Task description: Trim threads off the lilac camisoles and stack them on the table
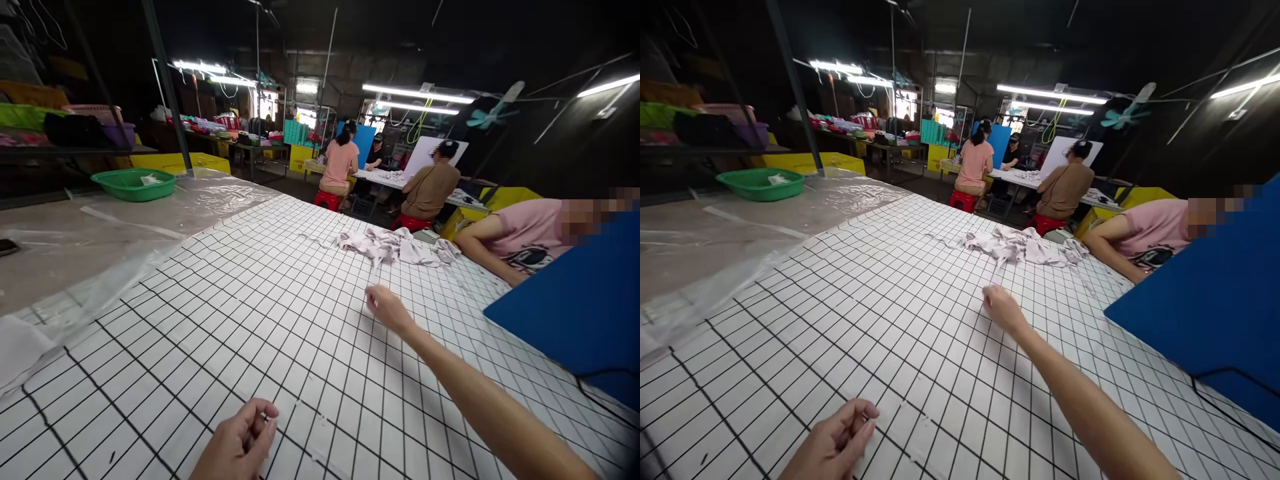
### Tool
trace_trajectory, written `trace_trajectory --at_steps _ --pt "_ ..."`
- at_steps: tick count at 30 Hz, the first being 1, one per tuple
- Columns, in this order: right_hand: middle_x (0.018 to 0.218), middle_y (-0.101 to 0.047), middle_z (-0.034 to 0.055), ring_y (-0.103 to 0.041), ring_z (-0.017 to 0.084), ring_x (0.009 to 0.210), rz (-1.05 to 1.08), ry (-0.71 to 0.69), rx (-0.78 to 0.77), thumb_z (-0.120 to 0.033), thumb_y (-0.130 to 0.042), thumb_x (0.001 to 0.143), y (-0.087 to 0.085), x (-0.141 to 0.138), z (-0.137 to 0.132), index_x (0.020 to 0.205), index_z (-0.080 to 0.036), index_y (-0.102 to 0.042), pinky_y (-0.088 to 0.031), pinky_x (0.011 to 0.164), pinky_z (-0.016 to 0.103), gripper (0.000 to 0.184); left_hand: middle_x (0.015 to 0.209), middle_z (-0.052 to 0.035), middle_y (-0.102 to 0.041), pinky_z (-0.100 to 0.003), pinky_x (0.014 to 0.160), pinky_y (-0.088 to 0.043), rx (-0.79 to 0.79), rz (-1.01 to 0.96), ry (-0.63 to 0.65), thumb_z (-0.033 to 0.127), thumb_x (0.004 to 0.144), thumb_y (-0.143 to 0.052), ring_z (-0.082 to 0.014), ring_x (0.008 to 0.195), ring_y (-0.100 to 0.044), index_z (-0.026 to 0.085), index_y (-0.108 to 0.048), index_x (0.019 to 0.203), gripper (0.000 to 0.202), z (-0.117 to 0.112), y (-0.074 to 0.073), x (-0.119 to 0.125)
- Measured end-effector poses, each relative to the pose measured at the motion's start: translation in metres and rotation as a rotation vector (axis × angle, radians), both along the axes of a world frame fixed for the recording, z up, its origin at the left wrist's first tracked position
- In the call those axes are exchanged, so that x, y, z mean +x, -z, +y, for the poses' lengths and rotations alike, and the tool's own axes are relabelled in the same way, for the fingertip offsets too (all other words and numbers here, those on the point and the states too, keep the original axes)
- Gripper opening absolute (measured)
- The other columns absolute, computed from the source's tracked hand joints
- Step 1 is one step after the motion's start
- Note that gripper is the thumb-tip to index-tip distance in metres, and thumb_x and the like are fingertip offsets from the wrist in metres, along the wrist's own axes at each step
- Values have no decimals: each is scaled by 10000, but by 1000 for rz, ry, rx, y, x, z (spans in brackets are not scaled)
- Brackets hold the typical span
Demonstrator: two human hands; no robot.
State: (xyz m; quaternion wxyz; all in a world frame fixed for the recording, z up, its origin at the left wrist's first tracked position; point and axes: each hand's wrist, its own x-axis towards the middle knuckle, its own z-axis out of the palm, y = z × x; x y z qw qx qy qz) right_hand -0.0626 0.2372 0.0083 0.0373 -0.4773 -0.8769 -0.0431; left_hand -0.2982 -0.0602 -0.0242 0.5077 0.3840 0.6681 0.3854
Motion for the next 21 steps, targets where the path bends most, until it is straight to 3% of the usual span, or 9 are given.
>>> trace_trajectory --at_steps 2,4,7,9,11,14,17,19,21 --pt "882 -607 83 -558 165 800 196 -298 -97 -125 -401 886 -9 21 -82 950 -164 -544 -456 696 271 161 675 41 -485 -199 432 -383 76 79 24 576 829 -461 -89 479 -431 213 -521 1079 445 0 0 3" --pt "856 -596 68 -547 166 773 283 -409 -219 -109 -420 857 -24 48 -167 944 -181 -528 -454 677 286 157 835 2 -567 -218 524 -444 166 172 62 502 852 -463 -92 537 -470 227 -496 1191 439 1 -1 11" --pt "826 -577 37 -534 160 748 287 -373 -420 -76 -455 791 -60 92 -266 915 -204 -515 -442 680 296 188 1171 -76 -543 -289 697 -504 313 322 211 396 844 -490 -130 708 -560 257 -435 1318 497 3 -4 38" --pt "814 -569 25 -532 156 748 288 -314 -522 -62 -472 749 -84 119 -304 884 -211 -507 -435 686 292 204 1302 -100 -466 -354 836 -488 423 442 311 336 821 -516 -194 922 -578 267 -418 1345 538 9 -5 62" --pt "791 -562 20 -524 155 732 294 -238 -542 -65 -470 733 -102 146 -324 839 -209 -492 -422 668 283 181 1422 -111 -348 -412 1016 -375 515 531 322 279 816 -513 -261 1246 -413 246 -385 1372 571 17 -5 86" --pt "732 -546 12 -491 145 663 267 -121 -503 -90 -456 743 -112 188 -334 762 -205 -457 -390 613 269 116 1489 -135 -233 -458 1086 -257 490 669 169 249 791 -537 -305 1369 -226 190 -338 1392 636 30 -5 108" --pt "689 -547 10 -474 140 615 177 23 -449 -114 -447 743 -104 228 -328 700 -200 -445 -354 565 263 96 1373 -146 -420 -423 1037 -305 355 690 155 318 764 -581 -309 1275 -371 175 -391 1350 632 34 -5 116" --pt "674 -563 20 -488 147 602 97 155 -434 -128 -443 740 -91 251 -315 659 -196 -454 -329 532 267 106 1235 -125 -538 -382 985 -346 287 676 163 338 749 -595 -289 1182 -457 179 -476 1268 556 32 -5 118" --pt "671 -585 40 -515 164 599 4 290 -470 -139 -448 736 -75 271 -297 632 -190 -484 -322 510 275 121 1162 -120 -569 -353 954 -362 261 673 123 307 739 -596 -271 1130 -489 167 -522 1198 485 27 -6 120"
